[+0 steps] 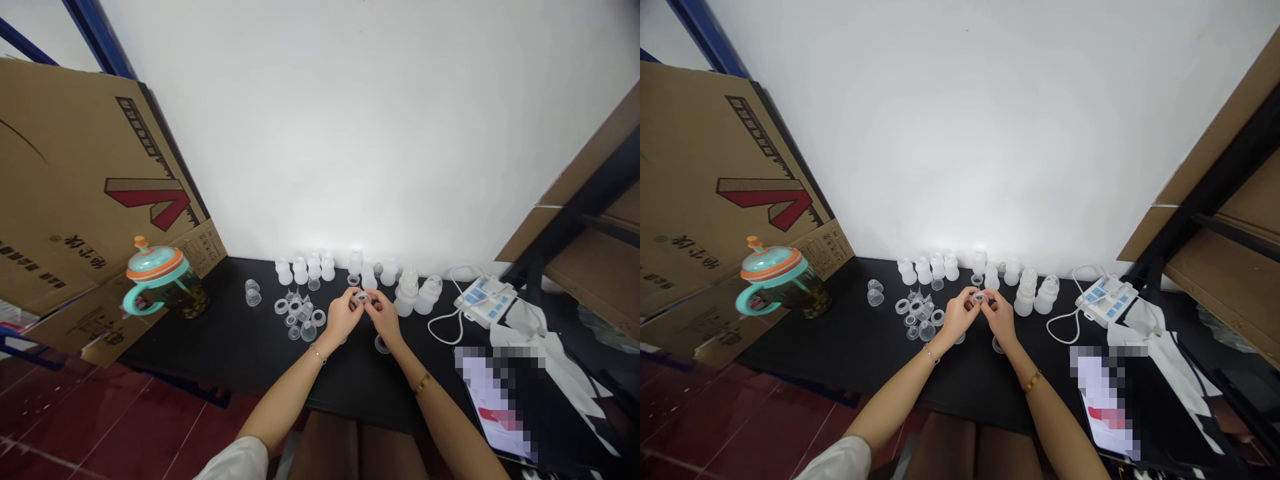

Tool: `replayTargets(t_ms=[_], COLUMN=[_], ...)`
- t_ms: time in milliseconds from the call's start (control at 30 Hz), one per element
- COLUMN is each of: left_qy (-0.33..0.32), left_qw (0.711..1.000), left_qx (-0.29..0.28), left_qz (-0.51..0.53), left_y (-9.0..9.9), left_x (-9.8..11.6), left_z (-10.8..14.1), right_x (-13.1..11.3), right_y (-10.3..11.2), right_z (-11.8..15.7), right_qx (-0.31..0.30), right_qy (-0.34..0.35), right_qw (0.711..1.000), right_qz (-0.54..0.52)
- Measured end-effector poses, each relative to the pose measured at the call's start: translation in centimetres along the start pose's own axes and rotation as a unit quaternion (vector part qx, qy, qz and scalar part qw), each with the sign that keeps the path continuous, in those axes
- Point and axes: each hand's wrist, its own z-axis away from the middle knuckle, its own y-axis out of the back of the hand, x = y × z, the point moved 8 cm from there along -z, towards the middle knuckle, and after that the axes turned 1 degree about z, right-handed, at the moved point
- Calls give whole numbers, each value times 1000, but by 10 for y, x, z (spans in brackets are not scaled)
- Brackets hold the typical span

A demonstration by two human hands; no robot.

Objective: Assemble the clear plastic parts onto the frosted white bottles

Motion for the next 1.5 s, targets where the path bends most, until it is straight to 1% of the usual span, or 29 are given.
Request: replayTargets(t_ms=[300,600,800,1033,1500], left_qy=[7,6,17,7,-1], left_qw=[1000,1000,1000,1000,1000], left_qx=[-2,0,-8,-4,-2], left_qz=[9,16,9,12,10], left_y=[0,1,0,0,0], left_x=[-1,1,-1,-1,0], left_z=[0,0,0,-1,0], right_x=[1,0,0,3,-1], right_y=[1,0,-1,-2,0], right_z=[-1,1,1,0,0], right_qx=[4,-4,-7,-11,-6], right_qy=[14,7,6,5,19], right_qw=[1000,1000,1000,1000,1000], right_qz=[12,10,3,-3,21])
